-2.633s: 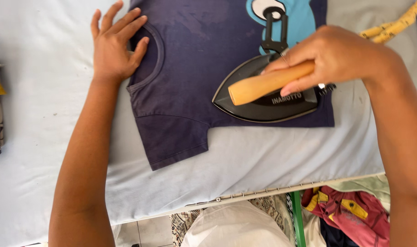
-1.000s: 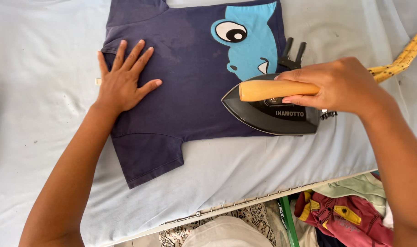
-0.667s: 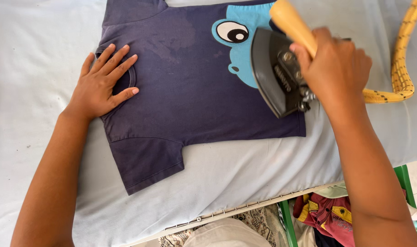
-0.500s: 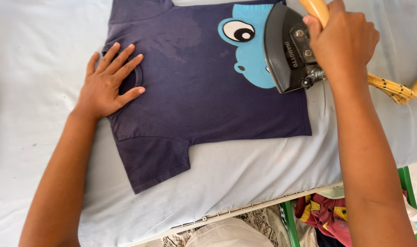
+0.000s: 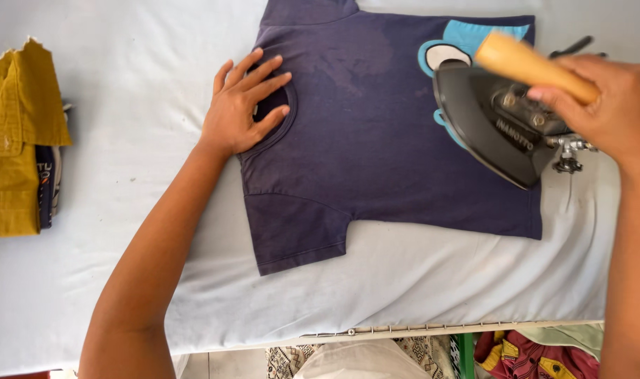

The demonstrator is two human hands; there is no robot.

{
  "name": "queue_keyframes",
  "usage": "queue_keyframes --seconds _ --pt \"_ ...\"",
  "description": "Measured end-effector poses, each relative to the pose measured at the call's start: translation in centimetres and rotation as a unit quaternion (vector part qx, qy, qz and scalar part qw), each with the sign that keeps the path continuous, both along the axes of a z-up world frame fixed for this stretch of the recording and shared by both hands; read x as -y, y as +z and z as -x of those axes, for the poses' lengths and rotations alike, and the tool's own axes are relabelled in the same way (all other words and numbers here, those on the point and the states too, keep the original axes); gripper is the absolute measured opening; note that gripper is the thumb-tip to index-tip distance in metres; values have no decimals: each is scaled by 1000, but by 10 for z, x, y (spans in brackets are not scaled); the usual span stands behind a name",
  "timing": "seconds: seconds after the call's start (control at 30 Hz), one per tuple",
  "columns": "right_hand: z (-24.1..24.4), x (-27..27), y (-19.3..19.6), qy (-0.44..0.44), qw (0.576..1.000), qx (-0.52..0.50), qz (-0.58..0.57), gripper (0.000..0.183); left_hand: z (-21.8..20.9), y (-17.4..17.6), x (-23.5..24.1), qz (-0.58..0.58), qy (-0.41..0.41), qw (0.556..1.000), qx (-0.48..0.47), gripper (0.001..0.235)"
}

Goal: The person irons a dark blue t-shirt on a white ironing board. They use a steam iron to smooth the fabric, flipping the shirt over to iron both sides. A yellow shirt is visible nearby on the table.

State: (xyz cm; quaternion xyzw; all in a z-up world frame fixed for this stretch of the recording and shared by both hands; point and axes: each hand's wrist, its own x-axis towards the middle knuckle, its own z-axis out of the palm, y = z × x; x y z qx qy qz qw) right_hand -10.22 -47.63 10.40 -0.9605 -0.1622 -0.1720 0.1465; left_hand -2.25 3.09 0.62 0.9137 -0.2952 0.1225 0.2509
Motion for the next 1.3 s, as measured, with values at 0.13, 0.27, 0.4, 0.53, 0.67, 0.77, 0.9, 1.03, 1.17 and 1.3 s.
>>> queue_keyframes --seconds 0.13,0.27,0.4,0.53,0.67,0.77,0.9,1.03,1.17,1.3 --pt "-13 -12 -11 -95 991 66 64 30 -3 -12 -4 73 83 994 25 39" --pt "-26 -25 4 13 1000 21 3 33 -10 -20 -6 72 162 983 58 42" --pt "-22 -43 15 117 992 22 44 41 -10 -28 -3 42 170 983 57 41" --pt "-23 -80 14 110 979 121 121 38 -10 -31 -1 46 163 983 66 44" --pt "-42 -125 15 -5 974 164 154 35 -10 -27 -2 36 156 984 77 43" --pt "-56 -141 21 -25 987 111 116 38 -9 -24 2 30 165 983 77 40" --pt "-74 -157 34 121 988 89 41 56 -10 -14 4 47 171 982 61 44" --pt "-82 -173 22 125 989 54 57 45 -7 -22 6 57 163 983 62 42" --pt "-103 -202 7 85 989 86 87 39 -11 -24 1 38 161 984 71 41" --pt "-123 -217 2 98 991 70 64 38 -6 -26 3 38 169 982 71 32"
